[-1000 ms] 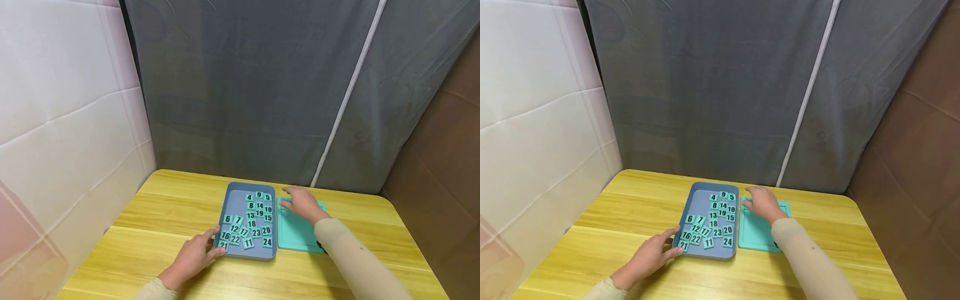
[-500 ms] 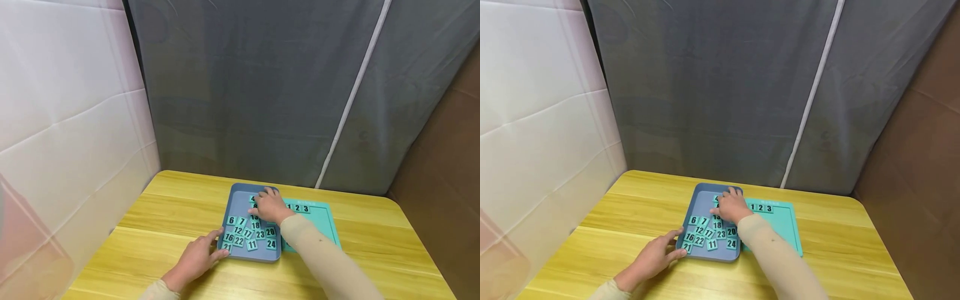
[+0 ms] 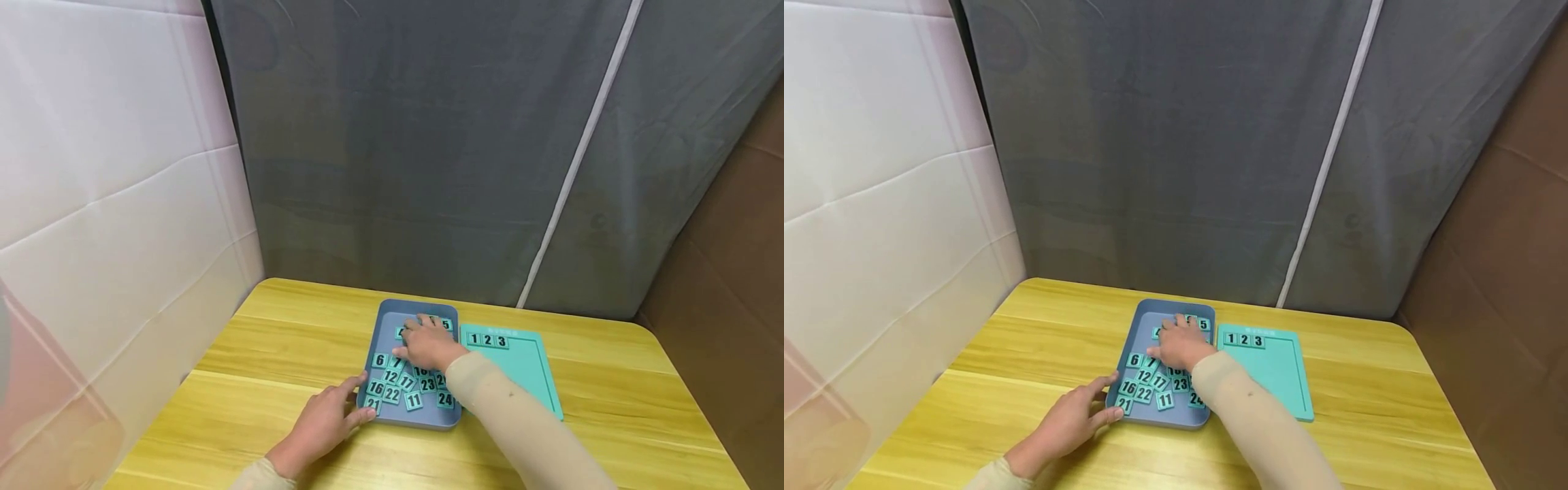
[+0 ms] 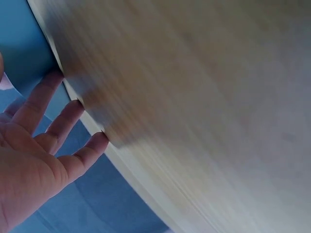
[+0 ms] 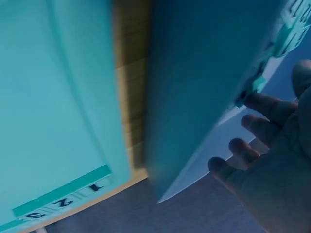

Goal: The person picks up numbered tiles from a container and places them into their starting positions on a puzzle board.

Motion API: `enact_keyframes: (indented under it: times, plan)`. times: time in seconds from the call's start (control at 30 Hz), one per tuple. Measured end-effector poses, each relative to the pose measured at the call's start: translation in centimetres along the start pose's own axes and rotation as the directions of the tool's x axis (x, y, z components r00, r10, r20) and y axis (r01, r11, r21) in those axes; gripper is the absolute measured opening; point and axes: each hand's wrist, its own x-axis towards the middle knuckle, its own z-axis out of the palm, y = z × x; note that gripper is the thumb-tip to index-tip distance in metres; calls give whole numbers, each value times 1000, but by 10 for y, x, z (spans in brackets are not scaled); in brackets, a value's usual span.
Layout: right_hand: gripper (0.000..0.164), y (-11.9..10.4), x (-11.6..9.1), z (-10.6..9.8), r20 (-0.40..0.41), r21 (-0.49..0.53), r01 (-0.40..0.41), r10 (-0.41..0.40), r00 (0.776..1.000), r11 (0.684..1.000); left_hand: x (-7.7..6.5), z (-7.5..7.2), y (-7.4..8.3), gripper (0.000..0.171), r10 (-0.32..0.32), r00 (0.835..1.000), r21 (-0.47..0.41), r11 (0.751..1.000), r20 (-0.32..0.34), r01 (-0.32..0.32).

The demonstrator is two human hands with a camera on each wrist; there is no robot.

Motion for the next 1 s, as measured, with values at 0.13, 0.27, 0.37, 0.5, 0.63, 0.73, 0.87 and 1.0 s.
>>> enact_keyframes:
  times: [0.13,0.27,0.37,0.5,0.63,0.73,0.87,1.0]
  plan:
    - [37,-7,2,0,-53,-50,49,-52,997,998,1,0,0,69,3,1000,0,1000,-4,-3]
    - [28,-8,5,2,-107,-102,49,-60,992,994,2,1,-1,70,5,1000,2,1000,-6,-5]
    - [29,-7,8,5,-145,-97,43,-57,988,994,2,2,-1,70,8,1000,4,1000,-4,-8]
    - [31,-5,11,9,-194,-84,38,-53,980,996,3,3,-1,70,7,1000,2,1000,-2,-7]
    - [43,-6,12,11,-222,-72,27,-43,974,997,3,2,-2,69,11,1000,7,1000,-5,-11]
    - [42,-5,14,13,-247,-69,20,-37,968,997,3,2,-2,69,15,1000,7,1000,-5,-15]
    - [28,-3,17,17,-268,-76,27,-47,962,997,3,1,-3,68,11,1000,0,1000,-3,-11]
    - [8,0,14,14,-299,-43,60,-71,952,997,2,0,-3,68,2,1000,-1,1000,-3,-2]
